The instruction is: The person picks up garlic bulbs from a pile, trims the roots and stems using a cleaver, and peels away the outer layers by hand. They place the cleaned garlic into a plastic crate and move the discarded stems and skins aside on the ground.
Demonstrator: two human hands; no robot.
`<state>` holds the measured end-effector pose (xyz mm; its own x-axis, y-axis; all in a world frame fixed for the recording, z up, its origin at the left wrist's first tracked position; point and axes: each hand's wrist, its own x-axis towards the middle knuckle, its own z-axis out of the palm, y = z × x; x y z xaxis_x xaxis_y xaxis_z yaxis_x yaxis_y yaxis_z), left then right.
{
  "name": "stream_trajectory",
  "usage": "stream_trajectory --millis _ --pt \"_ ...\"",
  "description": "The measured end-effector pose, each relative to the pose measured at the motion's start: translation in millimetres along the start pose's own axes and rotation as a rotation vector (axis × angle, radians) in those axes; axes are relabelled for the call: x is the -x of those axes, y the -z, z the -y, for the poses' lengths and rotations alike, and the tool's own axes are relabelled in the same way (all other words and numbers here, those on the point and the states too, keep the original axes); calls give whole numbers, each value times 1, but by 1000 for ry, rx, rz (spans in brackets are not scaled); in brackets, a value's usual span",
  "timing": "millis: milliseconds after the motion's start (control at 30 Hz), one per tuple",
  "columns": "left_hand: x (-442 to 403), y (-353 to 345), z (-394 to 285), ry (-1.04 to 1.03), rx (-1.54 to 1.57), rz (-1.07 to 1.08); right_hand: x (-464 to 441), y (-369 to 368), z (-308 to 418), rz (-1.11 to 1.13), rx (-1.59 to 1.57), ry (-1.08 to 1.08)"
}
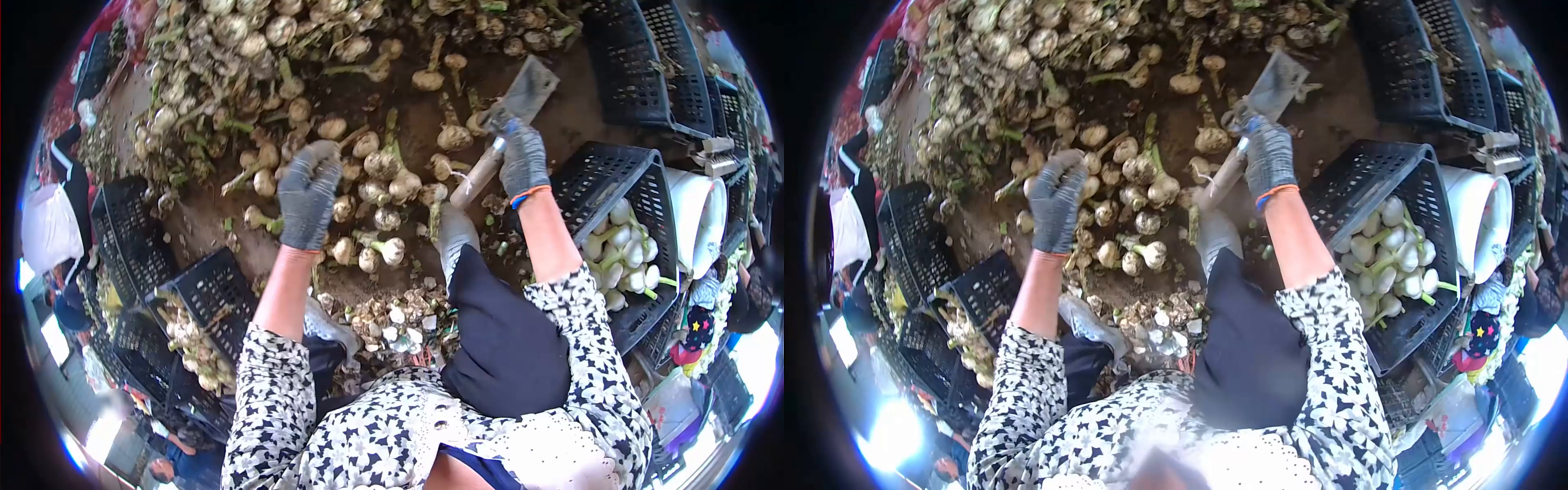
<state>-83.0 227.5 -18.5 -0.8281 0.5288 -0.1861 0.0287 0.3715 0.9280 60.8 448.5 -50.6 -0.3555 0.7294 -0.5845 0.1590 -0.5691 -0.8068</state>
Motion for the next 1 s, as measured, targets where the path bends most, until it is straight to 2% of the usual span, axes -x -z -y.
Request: stream_trajectory --millis 33,100,133,167,233,267,300,367,500,567,600,633,700,767,800,867,900,967,1000 --pt "15 -2 9 53 45 1 -3 -1 -12 19 8 -14" --pt "49 -3 37 230 142 -7 -20 0 -44 50 599 -186" --pt "69 -5 53 295 188 -1 -25 -3 -49 251 1144 122" --pt "89 -8 62 359 237 8 -26 -6 -59 269 1148 125" --pt "122 -10 60 499 213 63 -29 -15 -81 86 1721 891" --pt "137 -13 65 523 239 63 -37 -23 -75 338 1896 679" --pt "151 -15 68 549 264 66 -34 -32 -60 489 1929 544" --pt "172 -19 71 532 229 72 -47 -32 -69 435 1844 618" --pt "178 -20 62 513 187 121 -62 -24 -67 466 1791 636" --pt "174 -18 60 497 210 119 -66 -14 -67 218 1447 494" --pt "168 -17 60 476 267 99 -82 3 -83 262 641 261" --pt "160 -15 57 451 324 81 -7 -18 -37 254 106 250" --pt "139 -13 34 454 490 40 17 -13 -25 251 -270 -188" --pt "112 -18 50 -74 148 -74 39 -18 -30 422 -439 -224" --pt "98 -18 42 -83 153 -79 62 -31 -18 460 -429 -317" --pt "78 -13 31 -245 -227 -138 62 -42 -35 526 -365 -360" --pt "71 -9 32 -175 -186 -15 69 -49 -40 600 -369 -391" --pt "65 -7 27 65 110 208 80 -54 -38 633 -342 -408" --pt "64 -5 23 65 103 209 84 -57 -32 649 -348 -492"
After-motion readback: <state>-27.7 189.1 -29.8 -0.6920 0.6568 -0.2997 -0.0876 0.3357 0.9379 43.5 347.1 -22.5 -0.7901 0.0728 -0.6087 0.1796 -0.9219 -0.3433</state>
